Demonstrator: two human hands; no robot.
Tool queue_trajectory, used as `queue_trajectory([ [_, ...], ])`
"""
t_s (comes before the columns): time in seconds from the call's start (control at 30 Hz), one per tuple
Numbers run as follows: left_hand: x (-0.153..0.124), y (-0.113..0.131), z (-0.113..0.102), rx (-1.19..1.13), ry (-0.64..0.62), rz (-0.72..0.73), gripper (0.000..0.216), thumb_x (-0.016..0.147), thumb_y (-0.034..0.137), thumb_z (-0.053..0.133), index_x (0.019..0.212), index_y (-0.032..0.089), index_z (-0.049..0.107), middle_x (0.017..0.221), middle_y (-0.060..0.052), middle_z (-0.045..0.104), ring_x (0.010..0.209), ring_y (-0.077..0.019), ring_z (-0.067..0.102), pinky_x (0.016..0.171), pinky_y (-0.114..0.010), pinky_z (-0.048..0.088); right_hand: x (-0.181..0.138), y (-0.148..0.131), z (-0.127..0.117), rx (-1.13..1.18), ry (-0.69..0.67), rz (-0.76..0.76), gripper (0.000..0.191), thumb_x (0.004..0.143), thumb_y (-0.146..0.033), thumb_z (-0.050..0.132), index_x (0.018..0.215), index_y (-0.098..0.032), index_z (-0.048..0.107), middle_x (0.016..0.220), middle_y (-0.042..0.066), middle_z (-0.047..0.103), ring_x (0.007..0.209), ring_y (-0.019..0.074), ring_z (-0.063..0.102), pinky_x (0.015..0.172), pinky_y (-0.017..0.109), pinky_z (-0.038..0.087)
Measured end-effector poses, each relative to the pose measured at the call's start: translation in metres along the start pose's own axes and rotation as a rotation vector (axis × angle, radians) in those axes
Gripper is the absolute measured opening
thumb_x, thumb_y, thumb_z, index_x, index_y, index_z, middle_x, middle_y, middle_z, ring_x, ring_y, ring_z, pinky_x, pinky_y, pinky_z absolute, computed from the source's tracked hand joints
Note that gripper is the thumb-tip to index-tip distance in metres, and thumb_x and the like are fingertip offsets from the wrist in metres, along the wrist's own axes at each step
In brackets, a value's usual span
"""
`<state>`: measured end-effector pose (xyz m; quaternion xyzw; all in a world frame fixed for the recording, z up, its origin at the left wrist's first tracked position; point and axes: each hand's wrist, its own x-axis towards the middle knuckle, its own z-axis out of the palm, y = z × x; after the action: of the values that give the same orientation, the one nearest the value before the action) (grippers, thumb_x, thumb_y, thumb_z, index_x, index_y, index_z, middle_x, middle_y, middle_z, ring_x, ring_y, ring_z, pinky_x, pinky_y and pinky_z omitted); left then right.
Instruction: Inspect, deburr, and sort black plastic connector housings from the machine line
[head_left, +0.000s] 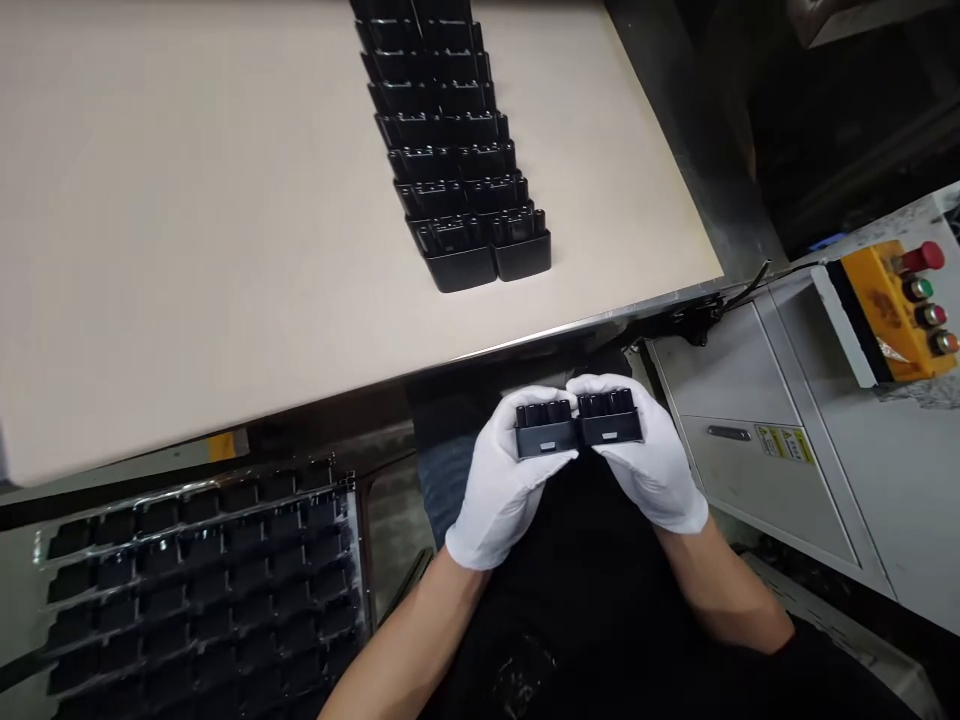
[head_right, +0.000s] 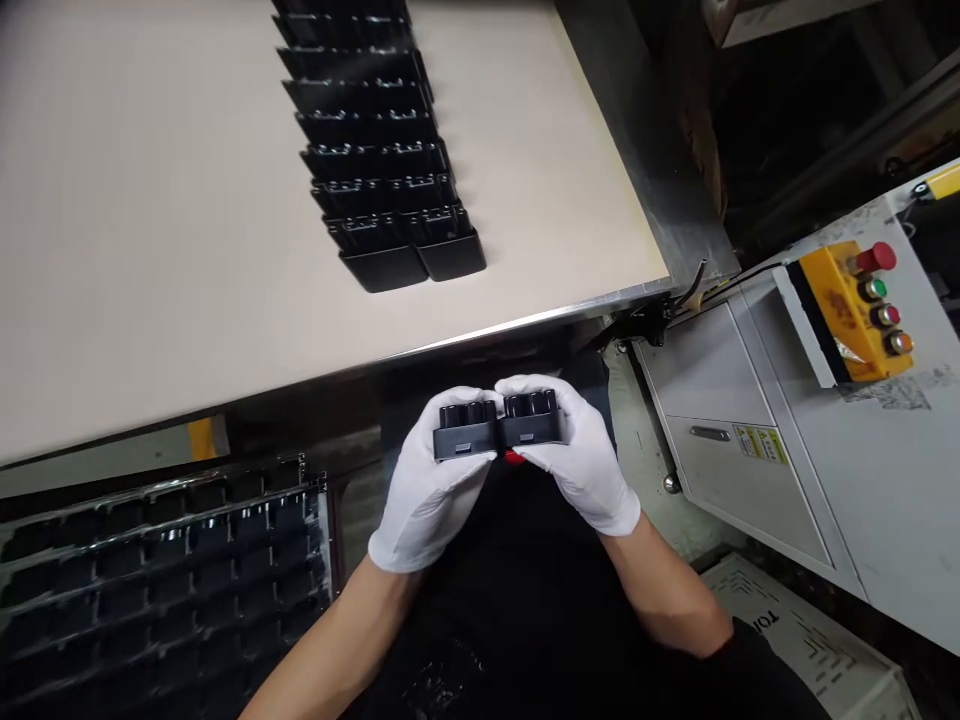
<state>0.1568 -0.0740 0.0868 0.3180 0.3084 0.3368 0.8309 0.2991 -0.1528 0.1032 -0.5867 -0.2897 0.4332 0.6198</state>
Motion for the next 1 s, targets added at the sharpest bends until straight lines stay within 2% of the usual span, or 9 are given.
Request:
queue_trajectory([
  [0.13,0.015,-0.002,0.004,0.008,-0.045,-0.045,0.051,0.068,0.028,0.104,0.112,0.026,0.079,0.116,-0.004,0.075,0.114,-0.0234,0.071,0.102,-0.032,0.058,0.008,-0.001,-0.007,0.028,0.029,-0.024,0.041,0.085,-0.032,0.093,0.122,-0.028,0.076,0.132,0.004,0.076,0.128,0.0256,0.070,0.119,0.044,0.055],
  [0.3,0.032,0.007,0.019,0.031,-0.081,-0.001,0.052,0.068,0.028,0.104,0.112,0.026,0.078,0.116,-0.004,0.075,0.113,-0.0233,0.072,0.100,-0.032,0.060,0.021,-0.020,-0.013,0.046,0.024,-0.060,0.042,0.084,-0.032,0.093,0.122,-0.028,0.076,0.131,0.003,0.076,0.130,0.0264,0.070,0.121,0.046,0.054],
  [0.5,0.056,0.033,0.054,0.046,-0.158,0.043,0.055,0.065,0.030,0.106,0.112,0.027,0.079,0.117,-0.005,0.075,0.112,-0.0268,0.073,0.099,-0.037,0.063,0.042,-0.061,-0.024,0.031,0.054,-0.144,0.044,0.083,-0.037,0.094,0.122,-0.028,0.075,0.129,0.003,0.078,0.125,0.0272,0.073,0.118,0.045,0.056],
  [0.63,0.085,0.057,0.083,0.049,-0.277,0.082,0.051,0.067,0.028,0.105,0.111,0.030,0.079,0.114,-0.003,0.076,0.105,-0.0225,0.073,0.094,-0.034,0.063,0.064,-0.091,-0.032,0.049,0.061,-0.254,0.042,0.084,-0.035,0.093,0.121,-0.029,0.075,0.128,0.003,0.078,0.125,0.0264,0.073,0.117,0.045,0.057],
  [0.73,0.106,0.069,0.101,0.017,-0.340,0.046,0.052,0.066,0.028,0.105,0.111,0.030,0.079,0.113,-0.003,0.075,0.101,-0.0224,0.073,0.092,-0.036,0.064,0.078,-0.108,-0.036,0.019,0.113,-0.299,0.044,0.083,-0.041,0.093,0.120,-0.028,0.074,0.126,0.004,0.078,0.125,0.0283,0.073,0.118,0.047,0.056],
  [0.83,0.118,0.068,0.112,-0.036,-0.355,-0.037,0.054,0.065,0.028,0.106,0.112,0.029,0.078,0.113,-0.004,0.073,0.098,-0.0229,0.072,0.092,-0.038,0.064,0.084,-0.117,-0.041,-0.007,0.179,-0.289,0.047,0.081,-0.046,0.093,0.119,-0.026,0.073,0.123,0.006,0.079,0.122,0.0306,0.073,0.116,0.048,0.057],
  [1.0,0.124,0.051,0.117,-0.113,-0.357,-0.128,0.055,0.064,0.031,0.106,0.110,0.029,0.077,0.112,-0.004,0.072,0.103,-0.0245,0.071,0.096,-0.040,0.062,0.081,-0.120,-0.048,-0.077,0.233,-0.236,0.046,0.084,-0.044,0.091,0.121,-0.027,0.073,0.124,0.005,0.078,0.121,0.0299,0.074,0.115,0.049,0.058],
])
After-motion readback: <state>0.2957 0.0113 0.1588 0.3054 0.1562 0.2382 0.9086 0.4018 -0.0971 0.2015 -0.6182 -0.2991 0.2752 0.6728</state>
